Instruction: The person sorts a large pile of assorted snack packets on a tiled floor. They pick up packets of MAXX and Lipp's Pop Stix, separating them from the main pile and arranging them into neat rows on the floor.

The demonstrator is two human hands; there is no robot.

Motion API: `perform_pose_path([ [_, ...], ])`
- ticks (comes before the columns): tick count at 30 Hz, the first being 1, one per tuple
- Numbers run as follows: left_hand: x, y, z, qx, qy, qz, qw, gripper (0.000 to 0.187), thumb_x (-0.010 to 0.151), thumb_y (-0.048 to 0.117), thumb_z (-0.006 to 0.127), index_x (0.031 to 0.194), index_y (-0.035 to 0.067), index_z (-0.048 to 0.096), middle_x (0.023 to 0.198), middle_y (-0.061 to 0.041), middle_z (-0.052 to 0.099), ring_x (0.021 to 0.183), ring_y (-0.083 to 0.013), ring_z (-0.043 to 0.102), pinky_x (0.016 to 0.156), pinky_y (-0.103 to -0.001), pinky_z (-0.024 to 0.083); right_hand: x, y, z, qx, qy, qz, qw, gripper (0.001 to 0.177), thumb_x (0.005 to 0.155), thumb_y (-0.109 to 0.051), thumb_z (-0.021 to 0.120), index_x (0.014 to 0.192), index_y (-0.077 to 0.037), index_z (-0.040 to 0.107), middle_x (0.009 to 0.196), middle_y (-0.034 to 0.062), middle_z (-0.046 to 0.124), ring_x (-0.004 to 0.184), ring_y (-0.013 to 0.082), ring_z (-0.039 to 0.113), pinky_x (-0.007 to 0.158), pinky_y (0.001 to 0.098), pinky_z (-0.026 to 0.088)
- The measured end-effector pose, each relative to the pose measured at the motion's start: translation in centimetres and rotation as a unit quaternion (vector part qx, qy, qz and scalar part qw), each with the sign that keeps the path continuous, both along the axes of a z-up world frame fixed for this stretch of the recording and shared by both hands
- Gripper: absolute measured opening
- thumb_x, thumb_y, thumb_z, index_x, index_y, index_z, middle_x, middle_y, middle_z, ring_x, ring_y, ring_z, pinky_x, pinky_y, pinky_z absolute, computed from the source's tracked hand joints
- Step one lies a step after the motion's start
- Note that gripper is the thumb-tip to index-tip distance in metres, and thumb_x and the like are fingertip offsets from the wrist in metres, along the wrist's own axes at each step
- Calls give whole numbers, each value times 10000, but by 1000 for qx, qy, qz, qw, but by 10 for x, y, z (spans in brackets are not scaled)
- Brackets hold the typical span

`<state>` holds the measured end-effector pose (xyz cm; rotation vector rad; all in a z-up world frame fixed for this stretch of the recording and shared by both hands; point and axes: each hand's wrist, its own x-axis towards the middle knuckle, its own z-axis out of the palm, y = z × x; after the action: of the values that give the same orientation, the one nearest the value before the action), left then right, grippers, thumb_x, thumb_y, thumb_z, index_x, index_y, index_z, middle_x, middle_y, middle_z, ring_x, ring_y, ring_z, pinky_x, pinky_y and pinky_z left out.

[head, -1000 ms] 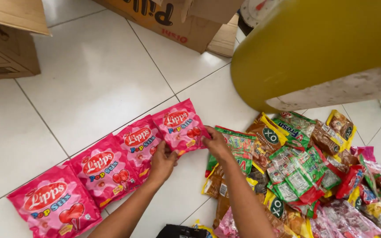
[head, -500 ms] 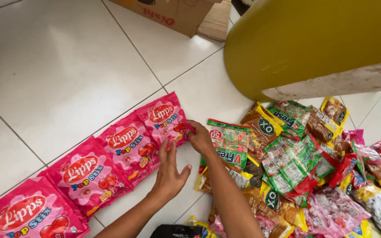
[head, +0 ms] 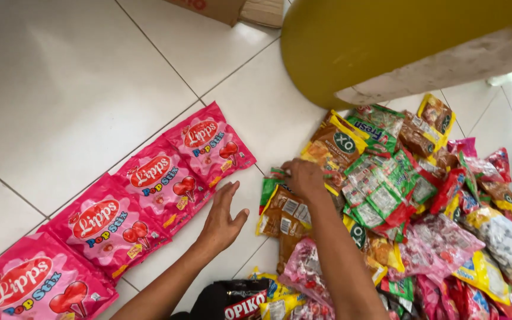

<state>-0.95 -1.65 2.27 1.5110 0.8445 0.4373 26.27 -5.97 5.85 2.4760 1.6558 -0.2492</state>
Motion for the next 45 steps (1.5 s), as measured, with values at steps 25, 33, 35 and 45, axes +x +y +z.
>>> perform_pose_path([
  [25,-37,-91,-31,-72,34,-257,963,725,786,263,794,1445,200,499,1199,-129,730,1124,-284,710,965,-394,554,-209,-183,136,90,166,139,972,677,689,-250,861,1307,-124,613,1156,158,616,1110,372,594,979,524,462],
  [33,-14,-94,-120,46,157,-292,942,555,867,414,715,1328,132,588,1180,-192,737,1106,-381,696,949,-452,550,-193,-214,95,-67,56,-43,995,835,726,-492,841,1446,-283,471,1207,186,565,1088,387,594,873,538,493],
  [35,-8,-88,-108,73,181,-296,935,597,861,443,706,1344,128,554,1186,-209,718,1105,-407,676,945,-475,541,-191,-218,81,-110,36,-55,992,820,765,-543,811,1462,-296,456,1173,188,577,1059,384,612,852,537,504],
  [45,-16,-55,-20,49,312,-223,922,1082,673,528,832,1474,13,320,1131,-258,718,967,-415,770,842,-520,637,-140,-275,79,82,75,-67,992,216,925,-226,655,1134,-175,648,934,102,713,820,321,716,687,464,543],
])
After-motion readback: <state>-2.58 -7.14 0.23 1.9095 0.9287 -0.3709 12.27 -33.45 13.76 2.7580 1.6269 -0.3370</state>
